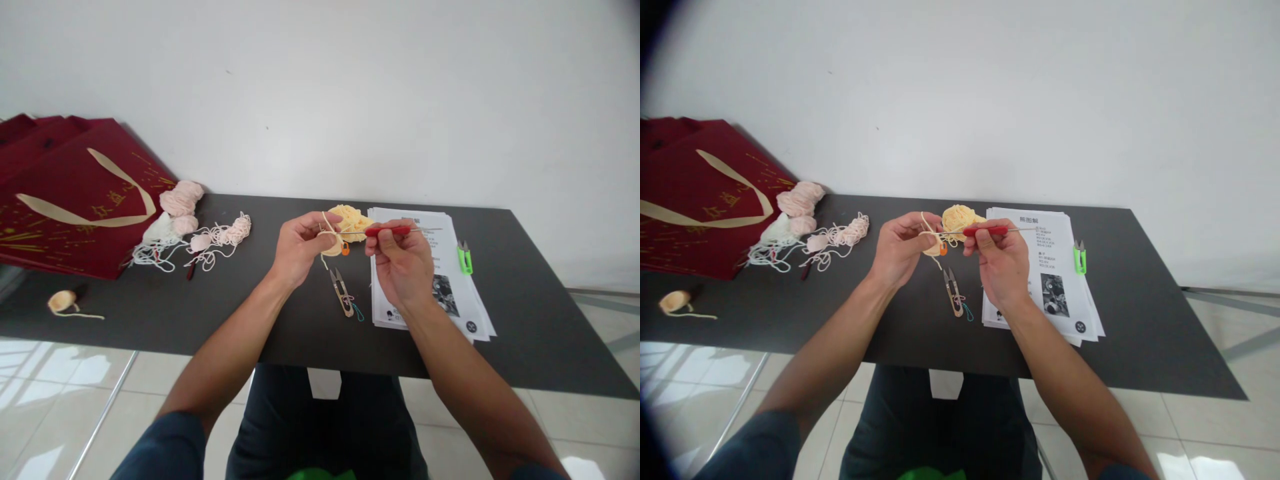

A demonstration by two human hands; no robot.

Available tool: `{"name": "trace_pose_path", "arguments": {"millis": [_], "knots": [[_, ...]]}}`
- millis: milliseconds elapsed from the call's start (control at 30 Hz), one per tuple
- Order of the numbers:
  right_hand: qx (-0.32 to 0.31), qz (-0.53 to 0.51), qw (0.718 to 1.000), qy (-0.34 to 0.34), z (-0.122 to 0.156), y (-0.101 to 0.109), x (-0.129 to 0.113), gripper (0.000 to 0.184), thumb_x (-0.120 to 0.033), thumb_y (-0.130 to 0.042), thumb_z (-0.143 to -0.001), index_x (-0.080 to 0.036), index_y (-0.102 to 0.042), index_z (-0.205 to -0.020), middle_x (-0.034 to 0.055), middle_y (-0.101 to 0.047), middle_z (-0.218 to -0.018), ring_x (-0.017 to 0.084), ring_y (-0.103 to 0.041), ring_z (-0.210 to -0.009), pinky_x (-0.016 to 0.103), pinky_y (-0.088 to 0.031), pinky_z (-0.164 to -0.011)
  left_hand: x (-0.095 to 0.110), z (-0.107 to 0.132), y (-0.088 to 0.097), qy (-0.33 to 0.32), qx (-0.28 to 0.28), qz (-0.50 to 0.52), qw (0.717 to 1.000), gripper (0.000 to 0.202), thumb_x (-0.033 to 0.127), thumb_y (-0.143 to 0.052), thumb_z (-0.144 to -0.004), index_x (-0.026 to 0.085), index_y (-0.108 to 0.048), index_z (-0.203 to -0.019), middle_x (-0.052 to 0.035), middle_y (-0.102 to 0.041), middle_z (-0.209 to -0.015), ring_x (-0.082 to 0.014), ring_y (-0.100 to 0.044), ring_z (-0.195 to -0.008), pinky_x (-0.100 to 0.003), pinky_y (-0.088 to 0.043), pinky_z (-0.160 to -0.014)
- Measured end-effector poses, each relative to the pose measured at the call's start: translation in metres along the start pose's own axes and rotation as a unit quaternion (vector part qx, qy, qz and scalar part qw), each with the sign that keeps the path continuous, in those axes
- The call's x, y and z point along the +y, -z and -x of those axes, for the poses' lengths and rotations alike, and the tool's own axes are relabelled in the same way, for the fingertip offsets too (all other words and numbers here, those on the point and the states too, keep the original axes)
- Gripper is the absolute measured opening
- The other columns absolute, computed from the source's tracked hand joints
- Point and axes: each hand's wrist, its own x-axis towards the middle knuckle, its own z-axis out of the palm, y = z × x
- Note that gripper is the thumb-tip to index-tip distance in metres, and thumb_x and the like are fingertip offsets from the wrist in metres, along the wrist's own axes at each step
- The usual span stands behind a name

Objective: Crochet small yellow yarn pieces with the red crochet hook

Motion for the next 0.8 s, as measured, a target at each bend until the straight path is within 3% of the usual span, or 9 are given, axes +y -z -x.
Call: {"name": "trace_pose_path", "arguments": {"millis": [233, 433, 633, 800], "knots": [[0.02, -0.02, 0.998, -0.058, 0.0, -0.001, 0.011, 0.017, -0.034, -0.082, -0.086, -0.024, -0.071, -0.094, -0.0035, -0.08, -0.09, 0.005, -0.074, -0.074, 0.014, -0.065, -0.074, -0.003, 0.002, -0.006, -0.011, 0.033, -0.036, 0.999, 0.017, 0.021, -0.085, -0.07, 0.02, -0.08, -0.087, -0.0014, -0.075, -0.078, -0.0135, -0.065, -0.068, -0.026, -0.051, -0.068], [0.031, -0.018, 0.997, -0.066, 0.001, -0.003, 0.013, 0.016, -0.034, -0.081, -0.087, -0.023, -0.071, -0.092, -0.0035, -0.081, -0.09, 0.005, -0.075, -0.074, 0.013, -0.066, -0.075, -0.004, 0.001, -0.004, -0.062, 0.054, -0.064, 0.995, 0.012, 0.023, -0.083, -0.074, 0.021, -0.083, -0.086, -0.0036, -0.072, -0.099, -0.0134, -0.065, -0.082, -0.025, -0.052, -0.074], [0.057, -0.037, 0.995, -0.078, 0.004, -0.009, 0.012, 0.018, -0.032, -0.086, -0.082, -0.022, -0.073, -0.09, -0.0019, -0.081, -0.088, 0.007, -0.075, -0.072, 0.015, -0.067, -0.072, -0.004, 0.001, -0.006, -0.044, 0.075, -0.067, 0.994, 0.04, 0.017, -0.085, -0.069, 0.023, -0.082, -0.108, 0.0008, -0.072, -0.083, -0.0103, -0.062, -0.07, -0.024, -0.051, -0.068], [0.047, -0.012, 0.997, -0.058, 0.007, -0.011, 0.014, 0.017, -0.033, -0.081, -0.086, -0.023, -0.07, -0.093, -0.0029, -0.08, -0.088, 0.007, -0.076, -0.071, 0.016, -0.067, -0.074, -0.005, 0.002, -0.01, -0.035, 0.095, -0.063, 0.993, 0.046, 0.018, -0.087, -0.067, 0.022, -0.08, -0.112, 0.0023, -0.073, -0.08, -0.0099, -0.064, -0.069, -0.025, -0.053, -0.07]]}}
